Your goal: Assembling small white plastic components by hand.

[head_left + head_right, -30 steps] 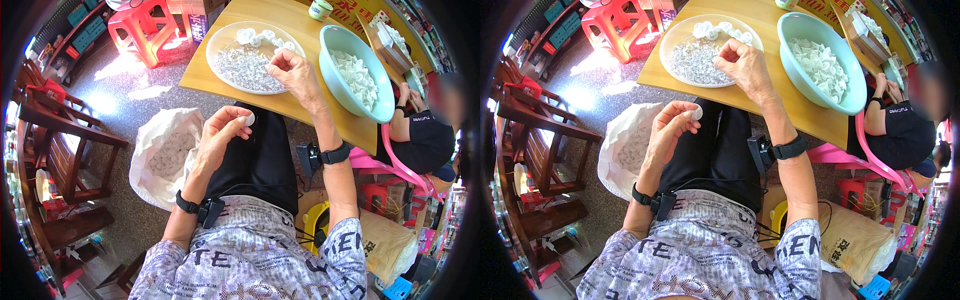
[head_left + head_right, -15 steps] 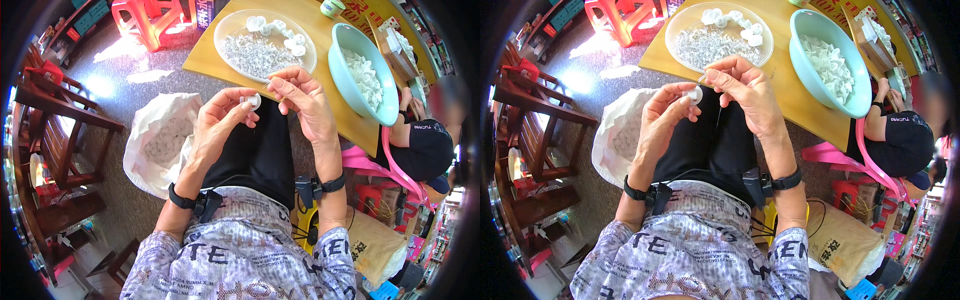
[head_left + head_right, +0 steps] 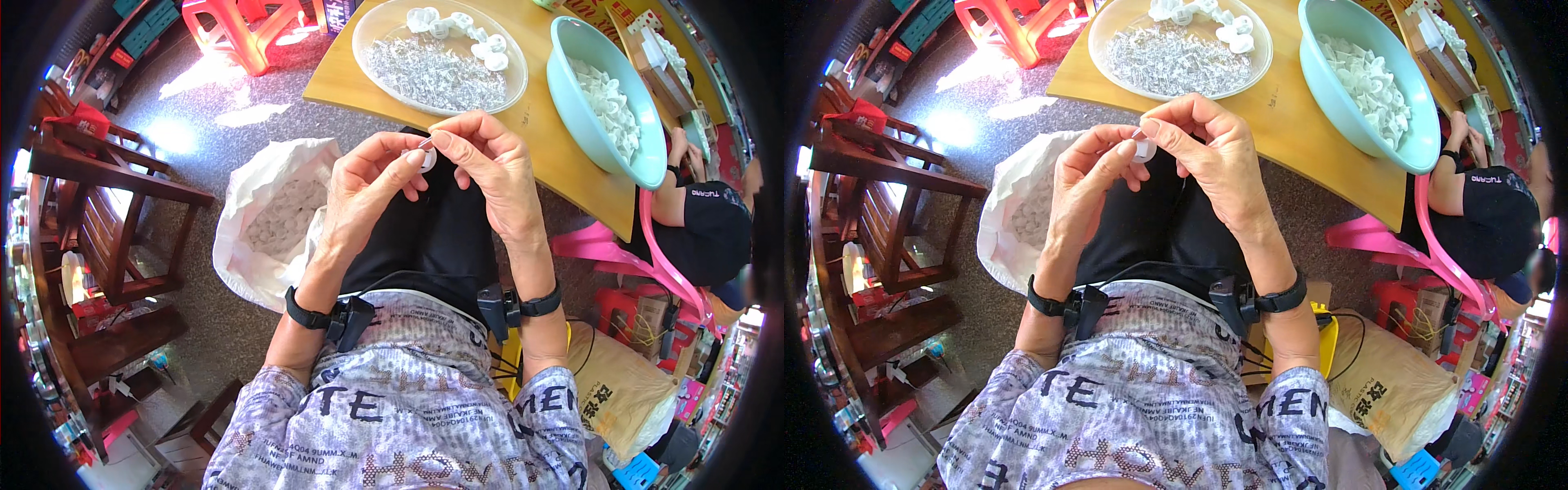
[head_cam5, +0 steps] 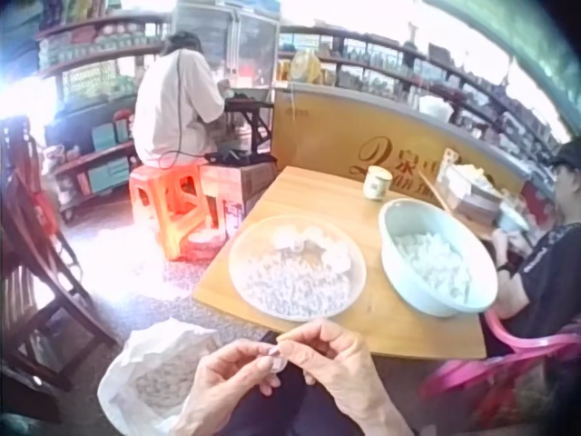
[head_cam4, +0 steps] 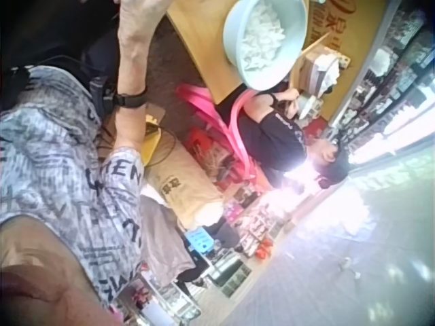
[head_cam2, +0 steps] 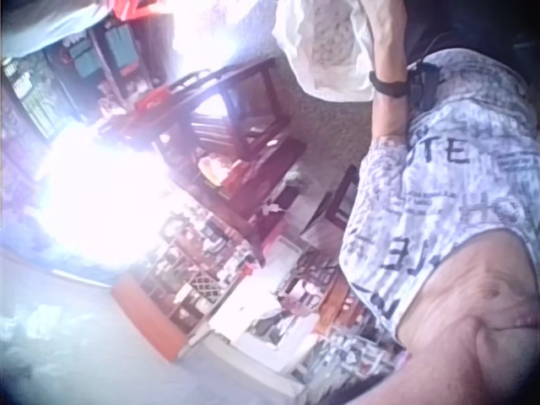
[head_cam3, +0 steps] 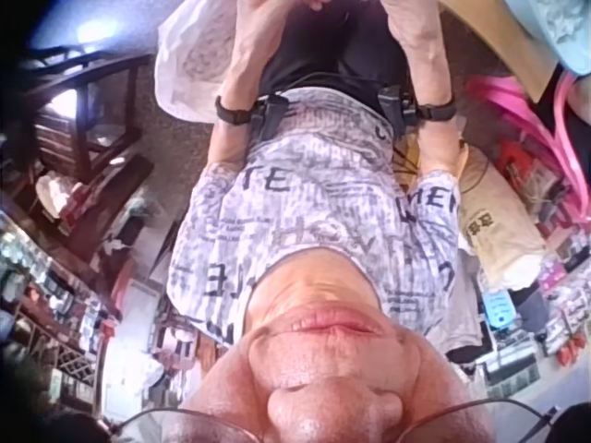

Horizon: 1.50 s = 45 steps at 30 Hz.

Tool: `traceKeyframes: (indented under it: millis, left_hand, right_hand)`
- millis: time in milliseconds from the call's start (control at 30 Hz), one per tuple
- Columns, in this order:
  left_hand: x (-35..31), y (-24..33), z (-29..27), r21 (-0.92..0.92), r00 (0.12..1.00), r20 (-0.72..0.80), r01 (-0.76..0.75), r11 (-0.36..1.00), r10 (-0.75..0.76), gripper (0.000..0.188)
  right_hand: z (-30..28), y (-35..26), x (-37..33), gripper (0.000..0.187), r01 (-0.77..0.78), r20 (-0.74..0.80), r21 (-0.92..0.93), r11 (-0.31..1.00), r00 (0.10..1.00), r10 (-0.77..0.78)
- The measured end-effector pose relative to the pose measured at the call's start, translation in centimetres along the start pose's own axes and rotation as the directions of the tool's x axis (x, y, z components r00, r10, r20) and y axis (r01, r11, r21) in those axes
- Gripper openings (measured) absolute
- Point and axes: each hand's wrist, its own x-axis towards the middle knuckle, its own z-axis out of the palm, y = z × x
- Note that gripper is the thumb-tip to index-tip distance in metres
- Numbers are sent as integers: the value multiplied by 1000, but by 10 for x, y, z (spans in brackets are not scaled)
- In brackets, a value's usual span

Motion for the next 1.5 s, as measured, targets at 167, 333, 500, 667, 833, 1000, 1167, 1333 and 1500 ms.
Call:
traceKeyframes:
  millis: [167,333,500,667,833,1000,1167,1333,1500]
  left_hand:
    - [2,-4,5,215,991,-77,-87,973,106,19]
    - [1,-3,1,342,987,-73,-112,933,146,14]
    - [1,-1,-10,292,1000,9,-4,956,1,15]
    - [2,-4,-8,162,995,35,86,983,-93,19]
    - [3,-9,-6,88,996,74,37,995,-44,32]
    - [3,-10,-6,72,995,94,9,997,-16,35]
    - [5,-19,-12,66,996,86,-2,998,-4,42]
    - [7,-30,-10,-186,994,110,12,982,8,41]
    - [8,-30,-7,-283,994,107,18,959,13,43]
  right_hand:
    - [1,6,0,13,20,-5,-46,999,1000,-20]
    - [4,-1,-1,12,-7,12,-152,988,1000,9]
    - [-1,-6,-4,10,191,93,-376,907,981,-168]
    - [-4,-6,-8,10,180,46,-438,881,983,-178]
    - [-1,4,-18,8,51,-125,-308,950,988,-93]
    - [6,4,-23,8,151,-75,-299,942,981,-181]
    - [10,10,-23,8,208,-64,-335,919,968,-242]
    - [14,14,-21,8,227,-94,-314,922,959,-268]
    - [14,17,-19,7,205,-133,-365,908,954,-269]
